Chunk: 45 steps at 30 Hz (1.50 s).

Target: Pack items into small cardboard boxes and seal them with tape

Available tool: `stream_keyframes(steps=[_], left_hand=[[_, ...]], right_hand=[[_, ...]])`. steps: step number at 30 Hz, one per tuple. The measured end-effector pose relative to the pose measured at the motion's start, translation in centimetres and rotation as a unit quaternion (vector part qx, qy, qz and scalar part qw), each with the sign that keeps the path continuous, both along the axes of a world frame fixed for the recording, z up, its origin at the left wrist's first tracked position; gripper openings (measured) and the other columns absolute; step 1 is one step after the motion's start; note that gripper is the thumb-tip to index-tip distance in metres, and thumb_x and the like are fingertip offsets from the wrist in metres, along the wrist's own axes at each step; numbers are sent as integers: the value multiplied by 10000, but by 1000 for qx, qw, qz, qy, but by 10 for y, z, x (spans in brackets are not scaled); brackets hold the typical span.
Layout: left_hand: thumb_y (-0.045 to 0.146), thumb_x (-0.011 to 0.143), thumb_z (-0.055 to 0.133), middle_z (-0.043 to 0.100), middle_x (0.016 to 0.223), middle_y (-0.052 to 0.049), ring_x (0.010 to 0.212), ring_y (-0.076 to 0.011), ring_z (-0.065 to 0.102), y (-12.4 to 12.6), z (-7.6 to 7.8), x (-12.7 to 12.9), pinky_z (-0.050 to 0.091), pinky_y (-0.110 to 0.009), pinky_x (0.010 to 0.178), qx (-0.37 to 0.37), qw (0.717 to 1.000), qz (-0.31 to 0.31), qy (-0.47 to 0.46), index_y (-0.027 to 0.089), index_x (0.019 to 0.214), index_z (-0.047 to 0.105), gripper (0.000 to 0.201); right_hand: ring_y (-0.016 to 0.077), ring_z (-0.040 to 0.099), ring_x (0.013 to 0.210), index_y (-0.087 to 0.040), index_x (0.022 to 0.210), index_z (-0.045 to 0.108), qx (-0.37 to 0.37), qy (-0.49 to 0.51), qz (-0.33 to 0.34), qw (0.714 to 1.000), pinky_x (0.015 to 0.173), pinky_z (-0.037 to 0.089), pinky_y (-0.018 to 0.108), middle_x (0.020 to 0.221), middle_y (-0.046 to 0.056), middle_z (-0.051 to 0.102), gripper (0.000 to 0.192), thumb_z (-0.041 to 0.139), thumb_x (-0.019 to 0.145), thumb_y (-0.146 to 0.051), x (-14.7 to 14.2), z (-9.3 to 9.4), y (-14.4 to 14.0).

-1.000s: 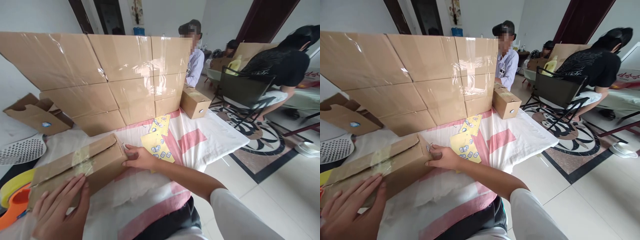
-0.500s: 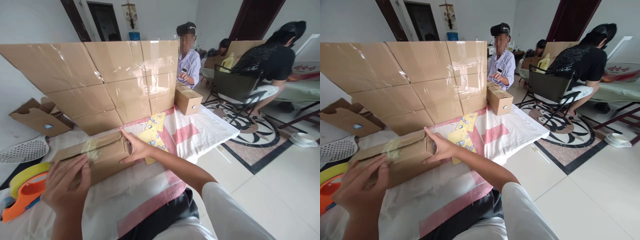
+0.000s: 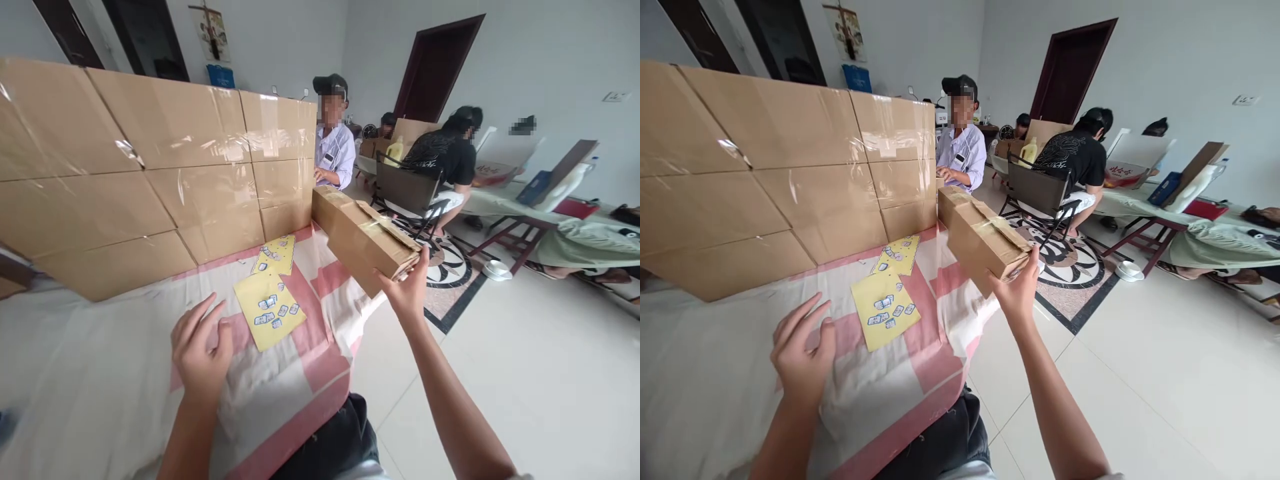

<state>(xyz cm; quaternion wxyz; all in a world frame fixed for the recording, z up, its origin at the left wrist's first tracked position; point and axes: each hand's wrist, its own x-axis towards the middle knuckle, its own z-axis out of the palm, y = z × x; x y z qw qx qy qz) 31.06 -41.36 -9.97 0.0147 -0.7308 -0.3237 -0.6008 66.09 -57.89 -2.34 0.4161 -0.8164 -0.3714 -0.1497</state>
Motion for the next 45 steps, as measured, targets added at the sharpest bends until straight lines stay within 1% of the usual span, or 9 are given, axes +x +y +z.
stream_keyframes(steps=[3,9,13,18,21,26,35,41,45], left_hand=[[131,860,655,734,1254,-128,1135,-287,698,1,-1,-5,515,-440,1043,-23,1000,-11,-2,202,1144,752,309],[171,885,639,736,1234,-108,1156,-271,691,-4,2,-12,531,-423,1050,-87,996,-15,-34,209,1137,759,283],[220,906,629,739,1216,-92,1152,-256,692,-4,1,-14,550,-399,1020,-136,989,-10,-59,211,1118,762,250],[288,925,602,744,1204,-75,1154,-254,688,0,-3,-13,560,-388,997,-182,983,-12,-29,220,1114,763,257],[334,932,566,745,1211,-63,1174,-259,676,2,-6,-11,540,-404,1033,-209,978,-7,-20,227,1114,759,286],[364,916,530,759,1146,-74,1124,-276,690,8,-9,-9,532,-434,1029,-237,971,-22,2,221,1067,753,305],[352,914,510,769,1104,-67,1086,-280,695,13,-12,-6,537,-466,979,-247,969,-16,23,226,1052,749,303],[350,909,511,764,1106,-61,1084,-297,686,14,-12,-1,520,-500,960,-268,962,-5,48,243,1060,749,302],[359,895,529,764,1096,-57,1074,-298,686,14,-12,-3,509,-509,966,-291,955,1,59,258,1044,760,293]], right_hand=[[465,509,1334,-158,1651,19,16,72,-74,995,1009,487,566,1454,296,421,1265,768,722,-576,16,-20,19],[446,507,1320,-132,1641,28,10,57,-63,996,1047,447,557,1427,298,442,1240,740,726,-571,37,-35,76],[436,436,1402,-99,1630,-83,-29,46,-64,996,1072,431,539,1482,319,399,1231,684,786,-564,50,-33,111],[452,473,1394,-111,1612,-209,-128,90,-69,985,1081,427,551,1628,404,107,1266,676,838,-582,57,-18,151],[450,559,1295,-112,1614,-216,-183,129,-59,973,1041,436,598,1592,437,182,1392,810,758,-505,63,-6,168],[381,621,1213,-154,1611,-231,-194,155,-52,967,1038,467,540,1463,307,457,1402,829,744,-457,69,1,178],[398,637,1185,-238,1598,-258,-103,121,-82,984,1011,496,483,1487,248,347,1337,751,760,-498,81,-26,155],[406,671,1111,-184,1625,-201,-102,107,-51,988,981,493,484,1487,283,338,1287,724,794,-513,97,-37,196],[467,514,1362,-190,1638,-158,-115,108,-16,987,1083,431,511,1640,331,107,1276,743,787,-493,103,-50,228]])
